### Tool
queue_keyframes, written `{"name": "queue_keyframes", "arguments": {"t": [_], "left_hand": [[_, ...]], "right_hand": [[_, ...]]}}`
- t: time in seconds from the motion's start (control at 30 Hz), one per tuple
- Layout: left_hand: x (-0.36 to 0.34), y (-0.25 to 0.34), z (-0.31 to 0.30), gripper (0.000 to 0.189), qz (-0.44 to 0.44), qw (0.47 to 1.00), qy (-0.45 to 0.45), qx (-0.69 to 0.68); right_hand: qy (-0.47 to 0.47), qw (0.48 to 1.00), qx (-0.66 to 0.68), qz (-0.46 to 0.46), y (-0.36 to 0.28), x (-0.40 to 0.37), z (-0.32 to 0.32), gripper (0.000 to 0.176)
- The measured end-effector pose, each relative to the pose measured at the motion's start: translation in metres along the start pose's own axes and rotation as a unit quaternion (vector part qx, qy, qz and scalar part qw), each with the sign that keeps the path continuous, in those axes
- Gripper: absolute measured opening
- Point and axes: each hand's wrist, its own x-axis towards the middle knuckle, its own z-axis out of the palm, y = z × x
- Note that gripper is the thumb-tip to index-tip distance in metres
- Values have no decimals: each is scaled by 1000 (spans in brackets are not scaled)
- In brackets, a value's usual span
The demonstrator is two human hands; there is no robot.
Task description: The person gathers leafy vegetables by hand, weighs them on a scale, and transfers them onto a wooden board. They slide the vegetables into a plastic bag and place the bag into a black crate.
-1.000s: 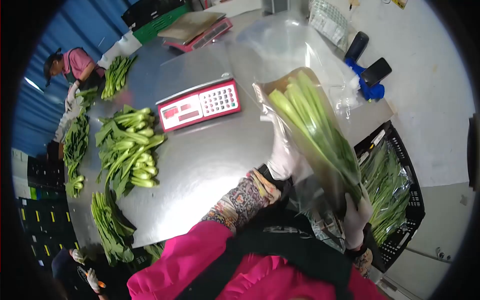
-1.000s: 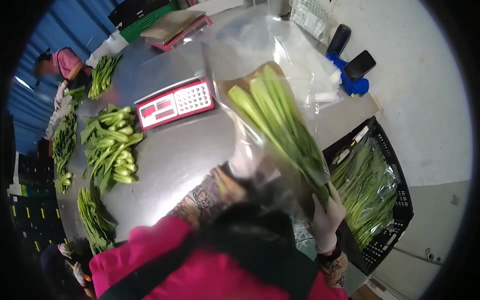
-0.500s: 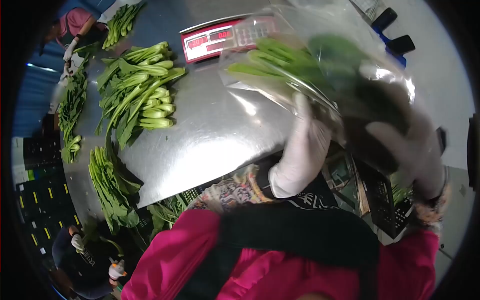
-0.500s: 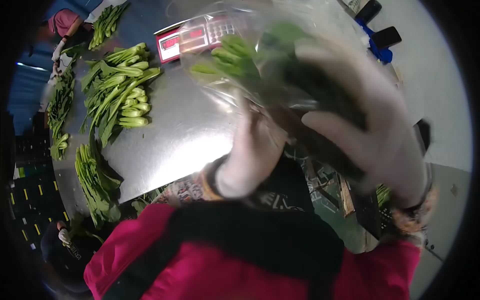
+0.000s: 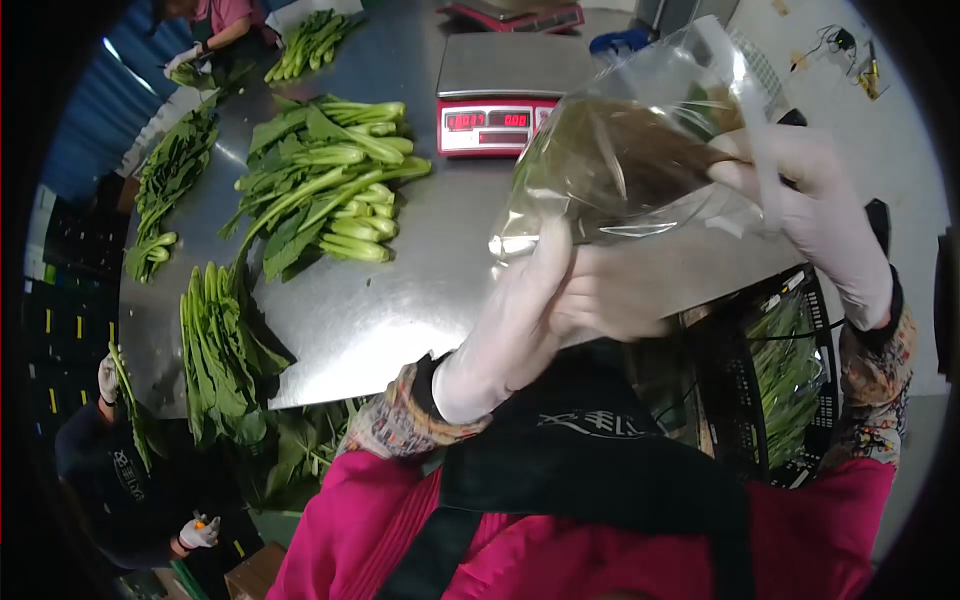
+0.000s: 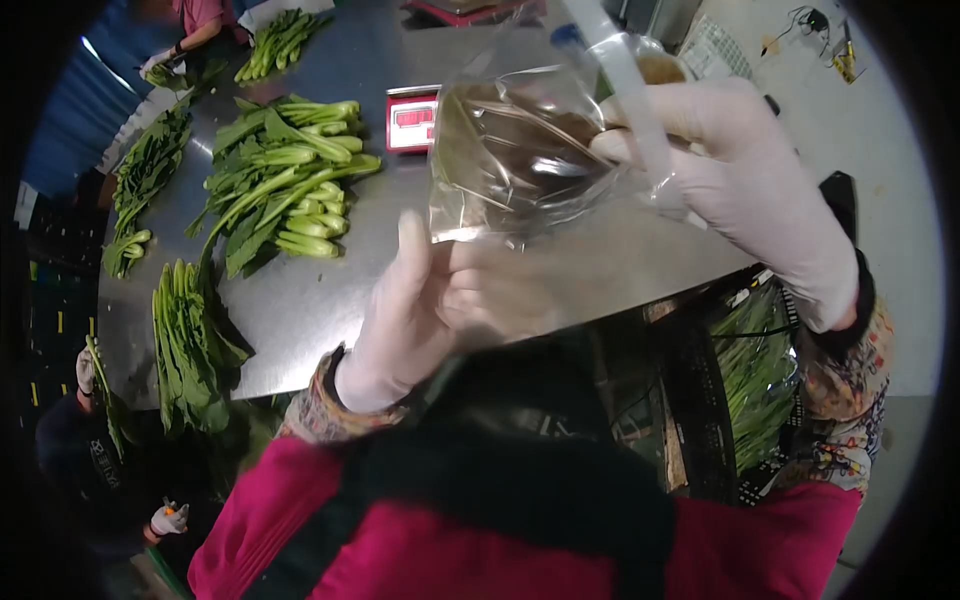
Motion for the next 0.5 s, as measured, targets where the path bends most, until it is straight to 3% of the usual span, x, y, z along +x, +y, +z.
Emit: {"name": "queue_keyframes", "arguments": {"t": [0.03, 0.07, 0.13, 0.2, 0.23, 0.27, 0.33, 0.4, 0.43, 0.47, 0.5], "left_hand": [[-2, -8, -26, 67, 90, 974, 91, 186], [1, -18, -57, 71, 176, 899, 177, 359], [21, -7, -78, 94, 301, 728, 176, 590], [54, 5, -82, 117, 338, 721, 122, 592], [69, 13, -80, 127, 320, 763, 87, 555], [79, 24, -72, 123, 309, 757, 60, 572], [108, 32, -83, 106, 295, 810, 30, 506], [130, 44, -82, 94, 225, 880, 33, 417], [131, 52, -79, 64, 156, 924, 41, 347], [142, 59, -89, 47, 140, 935, 65, 319], [147, 68, -89, 46, 161, 942, 49, 290]], "right_hand": [[-8, 998, -35, -53, 1, 6, -3, 18], [5, 998, -43, -53, -4, 15, -11, 18], [-117, 985, -125, 15, -12, 29, -27, 17], [-44, 993, -110, 29, -2, 36, -38, 25], [-10, 995, -101, 20, -5, 37, -48, 26], [22, 996, -85, 9, -5, 34, -59, 27], [84, 996, -39, -10, -10, 29, -77, 29], [149, 988, 12, -33, -13, 18, -94, 31], [182, 981, 41, -45, -14, 11, -101, 32], [215, 972, 71, -60, -13, 5, -106, 33], [247, 961, 102, -76, -11, -2, -108, 34]]}}
